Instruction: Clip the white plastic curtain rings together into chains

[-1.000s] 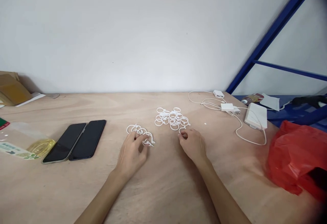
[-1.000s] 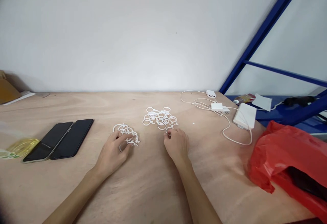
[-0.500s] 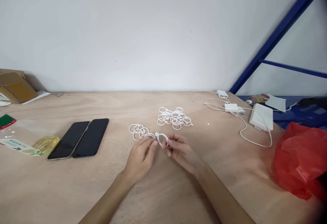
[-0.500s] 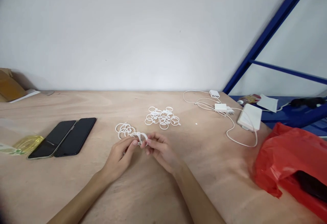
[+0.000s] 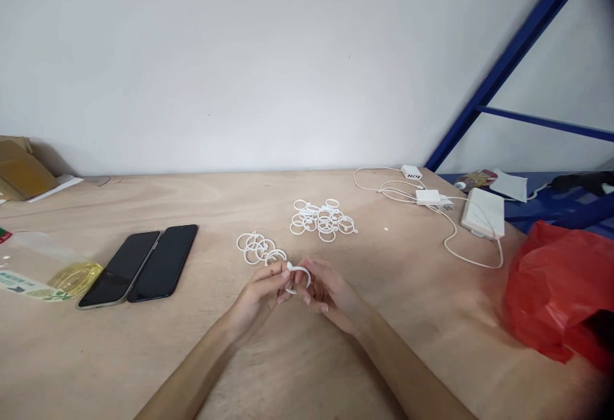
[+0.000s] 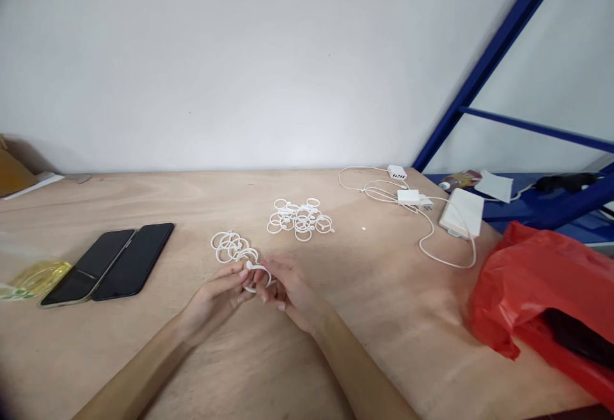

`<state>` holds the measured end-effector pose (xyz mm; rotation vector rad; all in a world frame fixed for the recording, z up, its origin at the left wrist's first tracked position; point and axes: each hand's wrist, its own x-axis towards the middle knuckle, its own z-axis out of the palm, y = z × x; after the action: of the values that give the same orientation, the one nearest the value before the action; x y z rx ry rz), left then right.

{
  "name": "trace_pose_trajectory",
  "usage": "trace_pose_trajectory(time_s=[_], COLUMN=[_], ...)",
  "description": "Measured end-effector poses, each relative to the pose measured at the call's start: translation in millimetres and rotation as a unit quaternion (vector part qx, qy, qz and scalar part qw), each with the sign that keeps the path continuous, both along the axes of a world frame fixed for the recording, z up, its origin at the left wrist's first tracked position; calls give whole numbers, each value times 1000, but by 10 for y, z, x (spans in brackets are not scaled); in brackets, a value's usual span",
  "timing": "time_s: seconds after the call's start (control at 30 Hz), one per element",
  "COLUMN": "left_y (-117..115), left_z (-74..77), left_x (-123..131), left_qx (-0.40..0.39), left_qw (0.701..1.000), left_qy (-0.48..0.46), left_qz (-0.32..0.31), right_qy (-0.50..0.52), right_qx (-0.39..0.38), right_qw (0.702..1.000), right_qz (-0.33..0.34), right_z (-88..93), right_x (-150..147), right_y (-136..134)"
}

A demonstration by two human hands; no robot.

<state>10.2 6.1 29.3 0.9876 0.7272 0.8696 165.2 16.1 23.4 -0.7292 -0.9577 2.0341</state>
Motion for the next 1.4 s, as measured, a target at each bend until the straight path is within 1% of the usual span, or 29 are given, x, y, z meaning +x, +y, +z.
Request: trace_pose_trajectory(time_s=[0.1,0.2,0.3,0.37,0.53,0.6,0.67,0.73,0.8,0.87,0.9,0.93,0.97,1.0,1.03,1.1,1.13,1.17,1.2,1.27,1.33,1.4], left_y=[-6,-20,-35,-42,-46,-43,-39,-31,-18,-3,4,8,11,11,10,6,5,5,7,13,23,33], left_z=[6,-12,-26,-32,-57,-62,-57,-47,-45,-56,-65,-76,-89,-102,-116,-147,-165,-183,-200,-230,-251,-259], left_x=[5,12,16,16,21,24,26,24,18,7,-2,-13,-26,-40,-55,-85,-97,-107,-115,-124,-128,-131], left_qx=[17,27,18,5,-13,8,38,56,67,94,119,153,196,245,298,389,417,432,439,442,449,458], left_qw=[999,999,1000,1000,998,999,999,998,997,994,988,977,958,931,896,819,785,757,735,704,686,678], left_qy=[36,46,10,-13,-22,-20,-9,5,22,56,93,141,197,256,313,404,440,473,500,539,557,557], left_qz=[-13,-6,-7,-16,-57,-34,-8,-9,-14,12,29,49,67,84,99,123,128,130,132,132,135,141], right_qy=[-42,-67,-18,32,114,142,155,139,84,-14,-81,-158,-239,-320,-395,-511,-555,-589,-617,-656,-677,-684], right_qx=[6,16,14,-9,-73,-88,-96,-95,-83,-44,-6,46,105,164,216,293,316,333,344,353,355,358], right_qw=[999,997,1000,999,990,985,980,982,989,988,978,957,923,879,832,743,709,681,658,626,606,596], right_qz=[17,26,-10,-28,-38,-52,-73,-82,-91,-149,-193,-241,-283,-312,-325,-317,-300,-280,-261,-231,-221,-220], right_z=[16,33,-1,-61,-217,-227,-199,-153,-112,-93,-95,-105,-120,-140,-163,-212,-234,-254,-270,-291,-295,-292], right_x=[-5,-20,-68,-108,-162,-160,-152,-144,-134,-111,-89,-58,-19,26,75,167,202,228,243,249,239,232], right_y=[-13,-26,-53,-79,-124,-123,-114,-98,-72,-31,-5,24,54,83,111,158,176,189,199,208,208,207])
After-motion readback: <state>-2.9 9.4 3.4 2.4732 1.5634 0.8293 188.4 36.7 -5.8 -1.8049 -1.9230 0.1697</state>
